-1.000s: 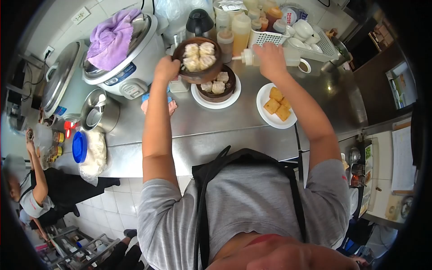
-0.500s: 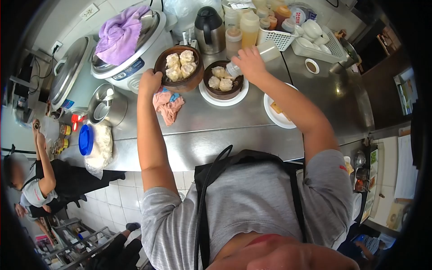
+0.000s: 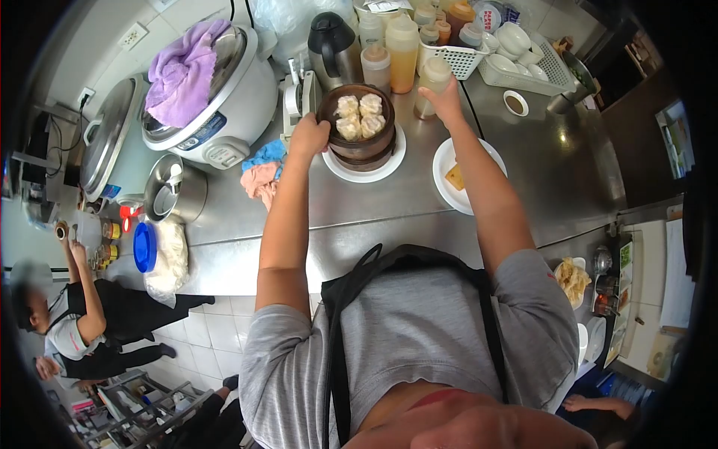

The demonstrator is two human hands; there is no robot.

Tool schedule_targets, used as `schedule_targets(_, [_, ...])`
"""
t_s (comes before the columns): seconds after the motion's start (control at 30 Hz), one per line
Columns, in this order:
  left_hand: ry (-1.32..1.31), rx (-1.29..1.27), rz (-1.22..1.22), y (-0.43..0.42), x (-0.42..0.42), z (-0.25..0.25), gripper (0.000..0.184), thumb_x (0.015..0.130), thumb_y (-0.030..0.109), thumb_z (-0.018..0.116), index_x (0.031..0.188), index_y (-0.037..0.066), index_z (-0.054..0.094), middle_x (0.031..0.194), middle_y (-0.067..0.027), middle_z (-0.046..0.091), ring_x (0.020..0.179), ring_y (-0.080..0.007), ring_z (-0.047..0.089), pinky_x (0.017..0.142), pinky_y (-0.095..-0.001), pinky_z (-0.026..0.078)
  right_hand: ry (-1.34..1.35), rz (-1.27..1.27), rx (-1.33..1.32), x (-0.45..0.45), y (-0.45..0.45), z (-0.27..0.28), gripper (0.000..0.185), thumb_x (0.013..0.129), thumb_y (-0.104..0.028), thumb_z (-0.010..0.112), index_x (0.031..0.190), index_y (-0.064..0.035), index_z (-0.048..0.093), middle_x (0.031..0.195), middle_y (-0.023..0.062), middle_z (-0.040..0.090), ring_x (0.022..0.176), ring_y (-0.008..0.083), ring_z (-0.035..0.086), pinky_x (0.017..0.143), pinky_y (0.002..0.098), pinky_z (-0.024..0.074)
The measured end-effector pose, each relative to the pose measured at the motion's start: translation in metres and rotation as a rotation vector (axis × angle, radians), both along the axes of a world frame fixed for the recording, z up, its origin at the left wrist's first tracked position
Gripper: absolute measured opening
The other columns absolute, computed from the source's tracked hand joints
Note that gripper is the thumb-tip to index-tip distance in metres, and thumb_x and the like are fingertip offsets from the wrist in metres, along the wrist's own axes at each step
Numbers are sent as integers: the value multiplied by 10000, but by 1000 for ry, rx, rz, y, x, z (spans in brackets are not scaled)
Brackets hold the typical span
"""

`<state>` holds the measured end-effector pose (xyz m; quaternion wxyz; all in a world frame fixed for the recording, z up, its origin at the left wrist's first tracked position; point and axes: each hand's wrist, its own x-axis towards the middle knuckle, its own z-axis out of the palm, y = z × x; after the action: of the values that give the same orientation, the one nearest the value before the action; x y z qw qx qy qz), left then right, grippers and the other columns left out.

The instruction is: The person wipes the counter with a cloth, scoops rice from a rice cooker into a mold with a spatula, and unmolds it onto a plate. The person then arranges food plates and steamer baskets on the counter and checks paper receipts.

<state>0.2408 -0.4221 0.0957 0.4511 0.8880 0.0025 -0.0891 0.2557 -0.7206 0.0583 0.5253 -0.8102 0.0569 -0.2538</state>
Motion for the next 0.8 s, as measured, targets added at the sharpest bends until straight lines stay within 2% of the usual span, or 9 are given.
schedule_targets(0.13, [-8,55,-16,-2,1,-14,307,712,176,431,857,-85,506,516,-155,542,452,-233,557,515,-323,447,-1,-10,-13,2,-1,-7,837,565,-210,750,1214,21,275,1175,194,416,1069,275,441,895,346,358])
schedule_targets(0.23, [-11,82,-30,-3,-7,-11,313,713,185,432,857,-82,508,524,-156,546,456,-238,559,512,-324,449,89,-206,-23,10,1,-35,854,600,-276,727,1237,22,242,1219,230,333,1096,306,397,902,360,345])
schedule_targets(0.33, [-66,78,-12,-1,-15,-16,314,710,193,438,866,-69,512,525,-150,548,446,-240,555,512,-333,449,178,-322,141,-24,24,-32,784,655,-313,681,1227,30,268,1224,249,290,1089,312,384,907,351,328])
schedule_targets(0.43, [-17,27,0,-1,-27,-10,333,710,213,442,888,-60,515,591,-187,569,536,-279,582,584,-366,457,258,-122,269,-59,55,-27,631,721,-284,621,1196,19,338,1173,220,358,1060,284,409,892,333,332])
schedule_targets(0.5, [-68,171,10,7,-31,-23,414,736,282,450,960,-61,504,770,-264,575,760,-367,573,735,-402,432,256,-21,253,-69,65,-41,537,749,-256,590,1167,10,382,1144,200,394,1048,264,416,883,330,336])
schedule_targets(0.57, [-81,80,24,18,-41,-41,475,758,345,475,1000,-63,491,800,-262,576,783,-371,572,738,-393,437,268,63,270,-76,69,-51,469,770,-235,565,1146,-1,412,1117,177,423,1019,236,431,855,323,354])
schedule_targets(0.6, [185,-149,47,18,-65,1,516,769,384,497,1022,-66,486,803,-252,581,798,-366,569,732,-395,439,279,84,294,-81,68,-52,447,776,-228,555,1141,-6,420,1104,163,435,996,219,442,832,318,370])
schedule_targets(0.7, [-284,85,238,77,-56,-63,456,764,335,521,1011,-48,509,817,-245,583,778,-350,568,708,-394,443,321,110,372,-100,69,-37,380,793,-209,535,1110,-19,444,1046,118,467,889,161,475,743,281,405])
schedule_targets(0.8, [-543,545,500,126,-58,-84,331,705,275,569,948,50,581,868,-222,565,830,-332,545,715,-394,440,297,143,447,-117,71,-26,293,810,-180,516,1058,-30,470,930,65,502,773,110,492,658,236,413])
